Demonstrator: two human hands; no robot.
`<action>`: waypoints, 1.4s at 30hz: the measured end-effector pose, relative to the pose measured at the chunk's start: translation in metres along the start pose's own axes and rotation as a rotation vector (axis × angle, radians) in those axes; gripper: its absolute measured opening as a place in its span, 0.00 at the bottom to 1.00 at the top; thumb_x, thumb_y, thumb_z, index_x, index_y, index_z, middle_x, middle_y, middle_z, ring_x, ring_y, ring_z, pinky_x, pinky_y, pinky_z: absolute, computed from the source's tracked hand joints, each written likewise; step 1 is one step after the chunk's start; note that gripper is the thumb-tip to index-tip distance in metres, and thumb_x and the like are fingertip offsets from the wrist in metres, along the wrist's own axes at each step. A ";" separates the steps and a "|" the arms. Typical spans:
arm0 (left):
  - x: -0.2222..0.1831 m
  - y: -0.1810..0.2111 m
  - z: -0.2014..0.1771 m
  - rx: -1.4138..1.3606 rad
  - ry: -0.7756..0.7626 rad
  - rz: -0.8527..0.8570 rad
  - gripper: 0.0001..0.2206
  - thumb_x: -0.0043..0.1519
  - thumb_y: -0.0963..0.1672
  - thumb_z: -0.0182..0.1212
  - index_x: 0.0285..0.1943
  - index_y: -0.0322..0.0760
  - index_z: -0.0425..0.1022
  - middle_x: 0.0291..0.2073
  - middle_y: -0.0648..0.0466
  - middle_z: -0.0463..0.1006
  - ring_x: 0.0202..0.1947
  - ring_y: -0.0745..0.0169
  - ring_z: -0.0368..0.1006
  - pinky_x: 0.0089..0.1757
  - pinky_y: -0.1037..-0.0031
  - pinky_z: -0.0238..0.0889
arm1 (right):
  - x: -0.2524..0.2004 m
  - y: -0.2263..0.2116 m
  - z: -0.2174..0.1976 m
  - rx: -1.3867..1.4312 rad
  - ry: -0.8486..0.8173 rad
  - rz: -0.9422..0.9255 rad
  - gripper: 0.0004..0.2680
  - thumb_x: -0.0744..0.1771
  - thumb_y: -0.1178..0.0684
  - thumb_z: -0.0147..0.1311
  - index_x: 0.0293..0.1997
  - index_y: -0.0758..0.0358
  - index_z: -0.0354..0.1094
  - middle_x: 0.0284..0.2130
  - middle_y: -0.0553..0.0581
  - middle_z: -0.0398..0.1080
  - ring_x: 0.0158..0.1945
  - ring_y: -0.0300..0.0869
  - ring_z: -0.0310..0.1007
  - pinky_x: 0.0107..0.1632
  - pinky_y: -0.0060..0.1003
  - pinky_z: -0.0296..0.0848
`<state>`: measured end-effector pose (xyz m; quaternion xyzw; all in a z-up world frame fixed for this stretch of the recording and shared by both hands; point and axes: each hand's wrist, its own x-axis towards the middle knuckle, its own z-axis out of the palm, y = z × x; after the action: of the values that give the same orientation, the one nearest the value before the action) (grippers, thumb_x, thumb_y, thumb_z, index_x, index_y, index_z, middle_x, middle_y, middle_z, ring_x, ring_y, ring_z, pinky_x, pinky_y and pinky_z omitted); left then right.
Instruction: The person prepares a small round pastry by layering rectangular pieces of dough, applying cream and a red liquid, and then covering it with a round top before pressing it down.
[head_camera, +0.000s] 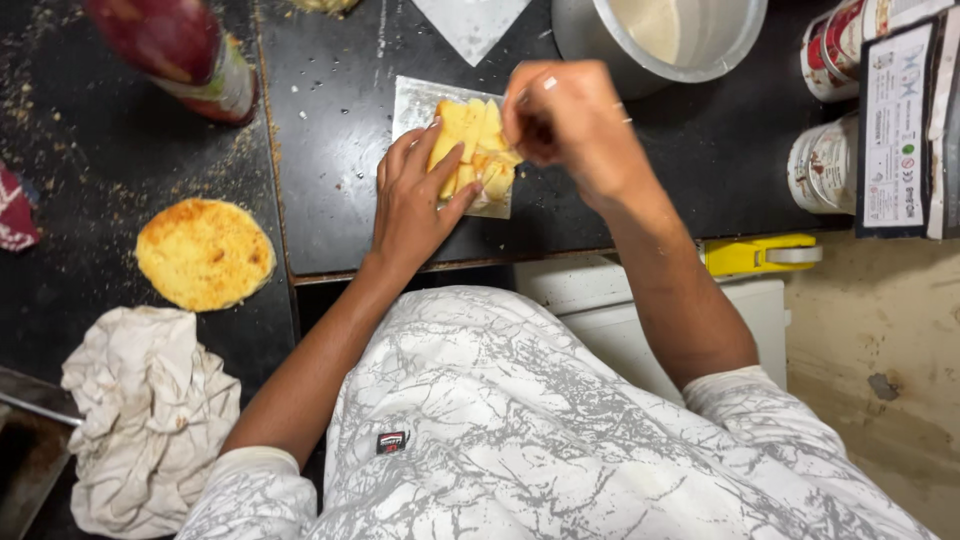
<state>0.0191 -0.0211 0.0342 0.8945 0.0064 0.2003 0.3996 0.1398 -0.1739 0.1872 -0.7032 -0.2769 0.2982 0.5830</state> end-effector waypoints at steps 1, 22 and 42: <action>0.001 0.002 0.001 -0.002 0.002 0.001 0.23 0.63 0.49 0.70 0.62 0.30 0.78 0.70 0.39 0.66 0.70 0.40 0.56 0.64 0.52 0.49 | -0.003 0.001 -0.010 0.015 0.056 -0.100 0.13 0.71 0.53 0.39 0.31 0.66 0.68 0.20 0.52 0.66 0.20 0.31 0.57 0.28 0.29 0.56; 0.215 0.026 0.066 -0.400 -0.197 -0.520 0.26 0.57 0.56 0.70 0.50 0.31 0.80 0.32 0.43 0.83 0.34 0.48 0.84 0.41 0.62 0.74 | 0.141 0.179 -0.321 -1.169 0.140 0.509 0.15 0.69 0.46 0.49 0.50 0.70 0.71 0.46 0.73 0.72 0.50 0.61 0.71 0.54 0.56 0.68; 0.261 0.025 0.140 -0.396 0.040 -0.234 0.22 0.63 0.54 0.64 0.37 0.26 0.77 0.29 0.39 0.81 0.31 0.46 0.79 0.39 0.59 0.71 | 0.097 0.148 -0.287 0.440 0.089 0.736 0.12 0.63 0.52 0.44 0.15 0.57 0.51 0.12 0.52 0.54 0.13 0.37 0.46 0.16 0.32 0.47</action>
<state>0.3065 -0.0931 0.0606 0.7877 0.0786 0.1678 0.5875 0.4244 -0.3148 0.0725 -0.6262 0.0880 0.5075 0.5853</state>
